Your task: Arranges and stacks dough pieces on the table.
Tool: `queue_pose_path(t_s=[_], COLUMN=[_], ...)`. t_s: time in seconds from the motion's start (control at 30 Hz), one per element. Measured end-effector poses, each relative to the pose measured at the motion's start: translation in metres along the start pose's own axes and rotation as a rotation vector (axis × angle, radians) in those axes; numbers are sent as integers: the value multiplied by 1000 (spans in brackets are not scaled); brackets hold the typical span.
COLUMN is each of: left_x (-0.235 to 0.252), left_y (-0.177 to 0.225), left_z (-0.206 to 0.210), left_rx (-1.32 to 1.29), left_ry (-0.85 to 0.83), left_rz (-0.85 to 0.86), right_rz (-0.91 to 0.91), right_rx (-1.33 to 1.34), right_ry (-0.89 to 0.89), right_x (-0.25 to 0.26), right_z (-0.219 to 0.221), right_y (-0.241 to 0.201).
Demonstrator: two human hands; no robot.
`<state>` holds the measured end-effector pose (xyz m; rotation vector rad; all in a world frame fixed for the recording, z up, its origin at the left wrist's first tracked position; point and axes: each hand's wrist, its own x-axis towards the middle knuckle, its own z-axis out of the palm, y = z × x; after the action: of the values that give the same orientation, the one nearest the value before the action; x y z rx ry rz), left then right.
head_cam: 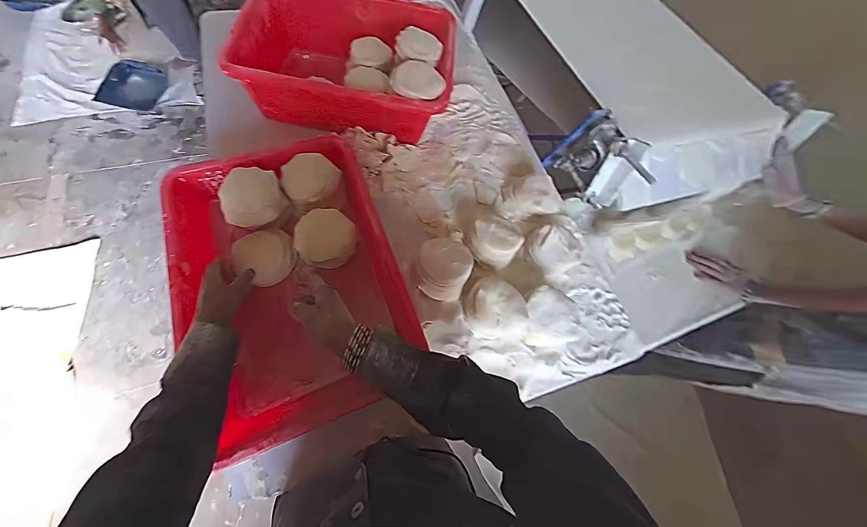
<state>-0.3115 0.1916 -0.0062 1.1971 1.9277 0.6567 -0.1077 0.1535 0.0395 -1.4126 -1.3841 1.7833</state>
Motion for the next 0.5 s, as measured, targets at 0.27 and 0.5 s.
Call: queue_pose_path(t_s=[0.27,0.5], left_x=[-102,-162], left_y=[-8,65], left_z=[-24,33], left_rx=[-306,-459], left_ry=[119,58], left_rz=[144,450], right_rz=[8,396], right_rx=[-705,-912], right_ry=[581,78], right_x=[-139,-126], right_z=[-210,-288], right_y=[36,54])
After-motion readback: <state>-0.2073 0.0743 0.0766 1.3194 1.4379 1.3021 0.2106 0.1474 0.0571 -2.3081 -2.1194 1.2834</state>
